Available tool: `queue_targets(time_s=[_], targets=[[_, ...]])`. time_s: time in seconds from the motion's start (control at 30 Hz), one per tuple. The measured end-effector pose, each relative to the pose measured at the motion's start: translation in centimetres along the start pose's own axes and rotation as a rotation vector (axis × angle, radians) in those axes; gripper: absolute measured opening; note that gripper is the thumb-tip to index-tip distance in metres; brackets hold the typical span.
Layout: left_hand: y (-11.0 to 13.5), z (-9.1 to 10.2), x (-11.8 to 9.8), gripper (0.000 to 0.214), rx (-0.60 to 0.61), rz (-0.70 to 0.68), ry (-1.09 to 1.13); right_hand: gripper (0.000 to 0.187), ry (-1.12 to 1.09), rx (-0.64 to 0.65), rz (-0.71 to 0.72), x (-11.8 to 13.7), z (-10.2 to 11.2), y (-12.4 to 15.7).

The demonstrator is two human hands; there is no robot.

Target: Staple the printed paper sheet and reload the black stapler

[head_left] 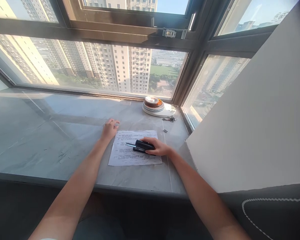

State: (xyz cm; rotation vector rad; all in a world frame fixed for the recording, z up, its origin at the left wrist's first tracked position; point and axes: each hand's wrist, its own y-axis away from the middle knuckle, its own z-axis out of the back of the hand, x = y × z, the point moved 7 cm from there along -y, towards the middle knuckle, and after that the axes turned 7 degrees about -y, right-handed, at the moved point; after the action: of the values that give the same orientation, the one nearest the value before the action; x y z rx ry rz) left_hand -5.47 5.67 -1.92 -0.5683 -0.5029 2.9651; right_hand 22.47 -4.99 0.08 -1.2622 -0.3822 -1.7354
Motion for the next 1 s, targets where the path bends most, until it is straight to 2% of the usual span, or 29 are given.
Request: queue_targets(time_s=[0.1, 0.2, 0.33, 0.4, 0.43, 0.5, 0.6, 0.67, 0.73, 0.8, 1.0], targets=[[0.1, 0.4, 0.5, 0.038, -0.057, 0.076, -0.079, 0.054, 0.005, -0.023, -0.001, 0.2, 0.0, -0.1], [0.0, -0.2, 0.9, 0.026, -0.034, 0.082, -0.13, 0.049, -0.023, -0.054, -0.002, 0.5, 0.2, -0.1], [-0.2, -0.4, 1.0, 0.022, -0.033, 0.063, -0.095, 0.047, -0.036, -0.241, -0.027, 0.2, 1.9, 0.3], [-0.2, 0.0, 0.2, 0.022, -0.066, 0.041, -0.033, 0.047, 0.017, -0.321, -0.053, -0.2, 2.7, 0.6], [-0.1, 0.3, -0.6, 0.022, -0.079, -0.008, 0.011, 0.047, 0.051, -0.34, -0.065, -0.4, 3.0, 0.6], [0.5, 0.8, -3.4, 0.021, -0.068, -0.197, 0.111, 0.047, 0.118, -0.347, -0.08, -0.8, 3.2, 0.7], [2.4, 0.9, -8.1, 0.019, 0.026, -0.514, 0.233, 0.046, 0.187, -0.334, -0.077, -1.2, 3.2, 0.6], [3.7, 0.6, -10.3, 0.018, 0.116, -0.643, 0.265, 0.045, 0.208, -0.333, -0.076, -1.4, 3.2, 0.6], [4.6, 0.0, -11.5, 0.016, 0.203, -0.712, 0.263, 0.045, 0.22, -0.33, -0.08, -1.5, 3.2, 0.5], [5.0, -0.4, -11.8, 0.015, 0.25, -0.725, 0.246, 0.043, 0.225, -0.323, -0.08, -1.5, 3.1, 0.5], [4.6, -0.8, -11.4, 0.017, 0.209, -0.711, 0.186, 0.044, 0.221, -0.322, -0.066, -1.4, 3.0, 0.4]])
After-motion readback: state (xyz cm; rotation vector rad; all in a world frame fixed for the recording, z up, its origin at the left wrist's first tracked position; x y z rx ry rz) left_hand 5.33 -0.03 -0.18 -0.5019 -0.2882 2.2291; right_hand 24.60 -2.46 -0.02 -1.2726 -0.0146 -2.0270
